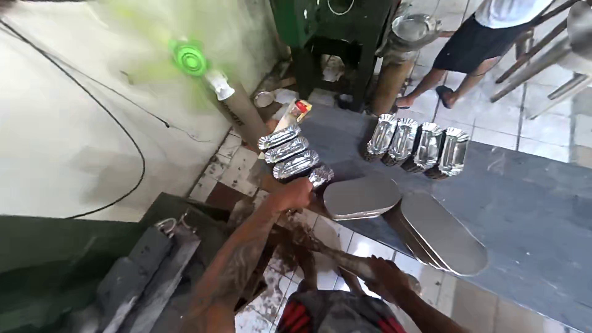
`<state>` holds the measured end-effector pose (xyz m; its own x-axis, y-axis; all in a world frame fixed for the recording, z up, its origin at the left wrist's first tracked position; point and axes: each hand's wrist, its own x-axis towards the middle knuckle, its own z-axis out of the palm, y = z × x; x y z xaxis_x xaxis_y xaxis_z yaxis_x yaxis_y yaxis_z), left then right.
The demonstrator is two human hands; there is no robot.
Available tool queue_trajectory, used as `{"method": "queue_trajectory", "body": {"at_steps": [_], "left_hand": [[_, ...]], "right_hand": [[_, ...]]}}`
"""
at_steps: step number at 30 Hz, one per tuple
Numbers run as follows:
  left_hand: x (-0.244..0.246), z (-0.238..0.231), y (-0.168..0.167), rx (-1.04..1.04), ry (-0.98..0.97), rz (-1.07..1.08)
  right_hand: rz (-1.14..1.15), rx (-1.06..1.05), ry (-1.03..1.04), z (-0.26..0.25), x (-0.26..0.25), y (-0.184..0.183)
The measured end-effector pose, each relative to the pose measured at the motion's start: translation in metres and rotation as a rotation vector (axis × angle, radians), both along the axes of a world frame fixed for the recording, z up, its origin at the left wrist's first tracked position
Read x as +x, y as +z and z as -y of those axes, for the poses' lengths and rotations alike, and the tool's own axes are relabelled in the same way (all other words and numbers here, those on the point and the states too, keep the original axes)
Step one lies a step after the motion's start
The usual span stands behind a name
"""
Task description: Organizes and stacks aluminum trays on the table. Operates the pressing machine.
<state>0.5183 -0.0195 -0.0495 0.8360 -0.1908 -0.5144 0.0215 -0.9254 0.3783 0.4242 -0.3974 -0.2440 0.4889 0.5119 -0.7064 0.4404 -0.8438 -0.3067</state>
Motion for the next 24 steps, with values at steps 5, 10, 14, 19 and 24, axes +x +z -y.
{"method": "queue_trajectory", "body": {"at_steps": [5,10,14,19,24], "left_hand": [[0.057,-0.023,-0.064,0.014,-0.248,0.039],[0.053,-0.014,-0.065,0.023,-0.168,-0.048],[0.033,-0.039,-0.025,-0.109,0.084,0.210],[0.007,-0.120,-0.089,-0.598,1.025,0.541],[-0.026,-0.098,-0.136,-1.048,1.127,0.305]], "right_hand": [[-0.037,-0.016,-0.056,0.001,0.006,-0.019],[-0.035,-0.030,-0.124,-0.018,0.000,0.006],[-0.266,0.467,-0.517,-0.127,-0.006,0.081],[-0.345,1.026,-1.468,-0.298,0.036,0.122],[-0.223,0.903,-1.725,-0.338,0.062,0.117]]}}
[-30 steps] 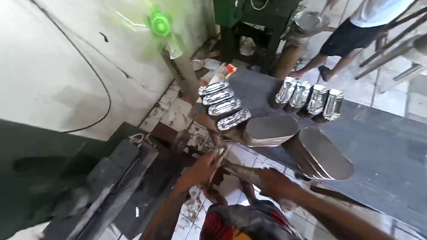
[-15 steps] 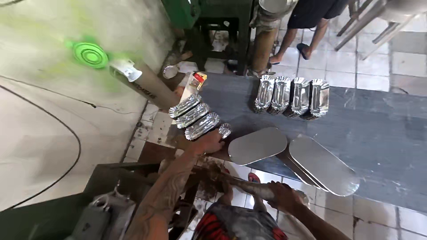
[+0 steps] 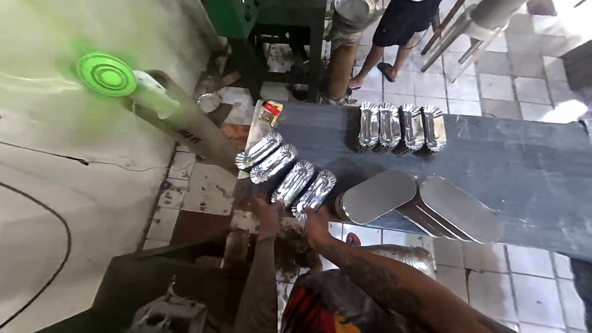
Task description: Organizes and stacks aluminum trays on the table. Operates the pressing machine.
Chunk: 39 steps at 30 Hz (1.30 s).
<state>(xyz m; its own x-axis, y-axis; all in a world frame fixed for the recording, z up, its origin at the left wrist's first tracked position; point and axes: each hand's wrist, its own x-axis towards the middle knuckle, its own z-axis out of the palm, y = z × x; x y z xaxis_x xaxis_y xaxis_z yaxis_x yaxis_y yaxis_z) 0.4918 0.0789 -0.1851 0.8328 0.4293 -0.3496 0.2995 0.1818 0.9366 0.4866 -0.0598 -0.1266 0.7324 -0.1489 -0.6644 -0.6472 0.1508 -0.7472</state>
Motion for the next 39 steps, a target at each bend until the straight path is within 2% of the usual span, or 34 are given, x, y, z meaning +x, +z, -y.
{"method": "queue_trajectory", "body": {"at_steps": [3,5,8,10,12,14,16,18,20,22,24,27,29,31,35,39], "left_hand": [[-0.022,-0.007,0.042,0.222,-0.405,-0.280],[-0.015,-0.014,0.052,0.252,-0.554,-0.314],[-0.020,-0.012,0.040,0.145,-0.586,-0.248],[-0.041,-0.003,0.068,0.113,-0.453,-0.184],[-0.069,0.012,0.121,0.183,-0.293,-0.032],[-0.074,0.034,0.178,0.295,-0.265,0.290],[-0.045,0.063,0.218,0.386,-0.243,0.555],[0.011,0.089,0.231,0.346,-0.299,0.727],[0.082,0.114,0.220,0.184,-0.376,0.726],[0.147,0.131,0.186,-0.021,-0.416,0.547],[0.203,0.145,0.141,-0.068,-0.408,0.312],[0.255,0.149,0.076,0.129,-0.443,0.037],[0.275,0.149,0.051,0.246,-0.486,-0.102],[0.284,0.152,0.035,0.273,-0.502,-0.179],[0.280,0.167,0.029,0.278,-0.531,-0.152],[0.275,0.175,0.028,0.268,-0.489,-0.155]], "right_hand": [[-0.028,0.016,0.042,0.018,-0.010,0.007],[-0.001,-0.025,0.084,0.025,-0.015,-0.002],[0.064,-0.093,0.180,0.022,-0.026,-0.003],[0.220,-0.074,0.295,0.034,-0.037,0.027],[0.549,-0.017,0.351,0.055,-0.051,0.064],[0.937,-0.020,0.346,0.082,-0.041,0.111],[1.172,-0.048,0.293,0.123,-0.007,0.154],[1.210,-0.068,0.250,0.180,0.036,0.180],[1.099,-0.132,0.227,0.253,0.086,0.186],[0.883,-0.152,0.189,0.336,0.139,0.166],[0.680,-0.083,0.028,0.410,0.183,0.115],[0.468,-0.080,-0.131,0.481,0.227,0.023],[0.377,-0.098,-0.120,0.496,0.244,-0.019],[0.336,-0.114,-0.044,0.496,0.251,-0.043],[0.359,-0.170,0.101,0.479,0.254,-0.051],[0.324,-0.184,0.118,0.470,0.258,-0.047]]}}
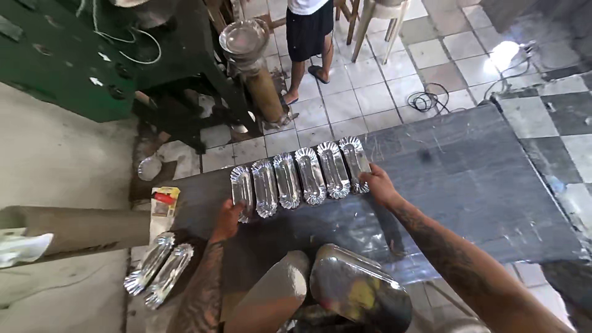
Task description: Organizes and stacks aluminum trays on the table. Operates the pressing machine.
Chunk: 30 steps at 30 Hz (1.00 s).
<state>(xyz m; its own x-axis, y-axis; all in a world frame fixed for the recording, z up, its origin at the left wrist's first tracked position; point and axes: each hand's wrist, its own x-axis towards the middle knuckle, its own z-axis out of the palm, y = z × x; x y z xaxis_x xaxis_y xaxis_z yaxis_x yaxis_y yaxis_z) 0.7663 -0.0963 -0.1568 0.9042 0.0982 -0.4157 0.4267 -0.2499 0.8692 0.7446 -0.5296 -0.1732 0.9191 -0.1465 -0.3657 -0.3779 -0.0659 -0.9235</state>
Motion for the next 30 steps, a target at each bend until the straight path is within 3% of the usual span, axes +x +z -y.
{"method": "queue_trajectory", "body": {"at_steps": [3,5,9,11,13,16,18,21,24,27,28,30], "left_hand": [[0.000,0.002,-0.003,-0.005,0.006,0.036],[-0.005,-0.012,0.008,0.122,-0.049,0.087],[-0.013,-0.134,0.070,0.576,-0.010,0.271],[-0.036,-0.202,0.093,0.624,-0.022,0.100],[-0.063,-0.255,0.079,0.504,-0.091,-0.160],[-0.090,-0.287,0.039,0.358,-0.112,-0.349],[-0.107,-0.283,0.031,0.325,-0.145,-0.383],[-0.139,-0.248,0.044,0.258,-0.235,-0.391],[-0.169,-0.223,0.021,0.186,-0.073,-0.182],[-0.183,-0.196,0.007,0.079,0.141,-0.081],[-0.181,-0.183,0.013,0.064,0.182,-0.092],[-0.174,-0.152,0.039,0.038,0.237,-0.067]], "right_hand": [[-0.042,-0.033,0.005,0.006,0.001,0.001],[-0.018,-0.141,-0.026,0.018,-0.010,0.011],[0.348,-0.371,-0.123,-0.009,-0.031,0.089],[0.448,-0.344,0.002,-0.075,-0.046,0.138],[0.348,-0.195,0.369,-0.163,-0.052,0.163],[-0.019,-0.114,0.817,-0.303,-0.035,0.147],[-0.180,-0.237,0.896,-0.372,-0.032,0.117],[-0.152,-0.378,0.857,-0.430,-0.038,0.069],[-0.093,-0.461,0.816,-0.445,-0.043,0.049],[-0.071,-0.302,0.791,-0.438,-0.040,-0.007],[-0.090,-0.214,0.785,-0.435,-0.039,-0.015],[-0.156,-0.143,0.746,-0.426,-0.037,0.028]]}}
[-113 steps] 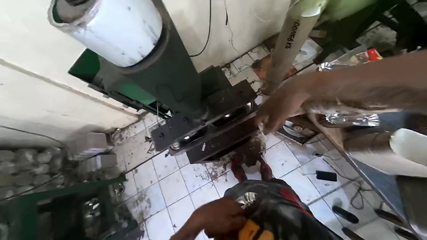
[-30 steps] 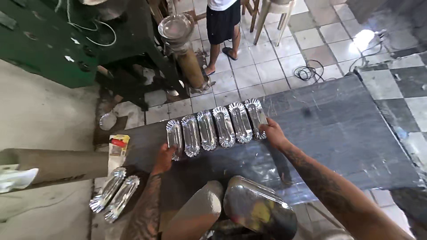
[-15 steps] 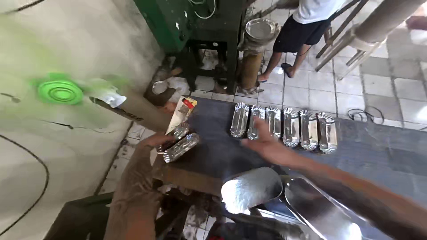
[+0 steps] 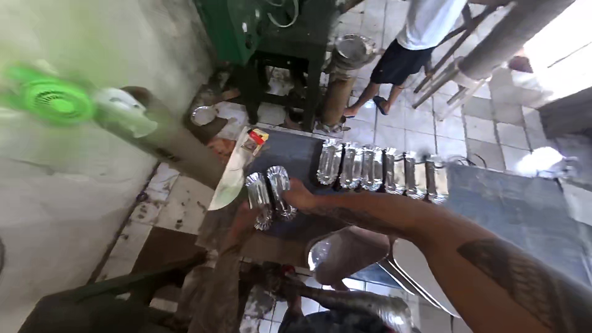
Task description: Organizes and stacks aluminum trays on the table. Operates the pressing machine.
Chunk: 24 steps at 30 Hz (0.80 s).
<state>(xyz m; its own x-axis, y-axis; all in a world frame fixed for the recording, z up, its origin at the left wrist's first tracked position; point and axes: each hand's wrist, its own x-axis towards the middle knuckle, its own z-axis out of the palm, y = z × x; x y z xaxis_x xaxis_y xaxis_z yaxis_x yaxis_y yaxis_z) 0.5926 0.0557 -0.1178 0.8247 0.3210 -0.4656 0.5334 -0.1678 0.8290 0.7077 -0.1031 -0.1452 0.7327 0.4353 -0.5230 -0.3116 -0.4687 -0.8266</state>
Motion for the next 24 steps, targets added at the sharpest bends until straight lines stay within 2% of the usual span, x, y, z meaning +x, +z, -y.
{"method": "queue_trajectory", "body": {"at_steps": [2,3,5,6,7,8,10,13,16,20,24], "left_hand": [[0.012,0.032,0.029,-0.058,-0.045,0.136],[0.024,0.050,0.045,-0.110,-0.085,0.202],[0.052,0.097,0.074,-0.260,-0.166,0.294],[0.069,0.120,0.082,-0.327,-0.246,0.337],[0.087,0.144,0.087,-0.384,-0.319,0.353],[0.105,0.166,0.087,-0.425,-0.376,0.346],[0.136,0.208,0.074,-0.438,-0.422,0.271],[0.160,0.243,0.043,-0.380,-0.478,0.135],[0.164,0.259,0.021,-0.311,-0.484,0.104],[0.169,0.263,0.005,-0.231,-0.527,0.096],[0.175,0.264,0.007,0.100,-0.636,0.067]], "right_hand": [[-0.013,0.071,-0.091,0.033,0.003,0.066],[0.207,0.289,-0.034,0.071,0.013,0.057],[0.728,0.774,0.107,0.144,0.048,0.015],[0.423,0.506,-0.156,0.172,0.030,0.082],[0.314,0.387,-0.321,0.197,0.028,0.119],[0.273,0.339,-0.411,0.224,0.032,0.132],[0.229,0.315,-0.499,0.273,0.041,0.121],[0.218,0.248,-0.570,0.305,0.049,0.082],[0.216,0.180,-0.572,0.311,0.051,0.056],[0.261,0.089,-0.534,0.315,0.054,0.042],[0.302,-0.121,-0.449,0.318,0.059,0.037]]}}
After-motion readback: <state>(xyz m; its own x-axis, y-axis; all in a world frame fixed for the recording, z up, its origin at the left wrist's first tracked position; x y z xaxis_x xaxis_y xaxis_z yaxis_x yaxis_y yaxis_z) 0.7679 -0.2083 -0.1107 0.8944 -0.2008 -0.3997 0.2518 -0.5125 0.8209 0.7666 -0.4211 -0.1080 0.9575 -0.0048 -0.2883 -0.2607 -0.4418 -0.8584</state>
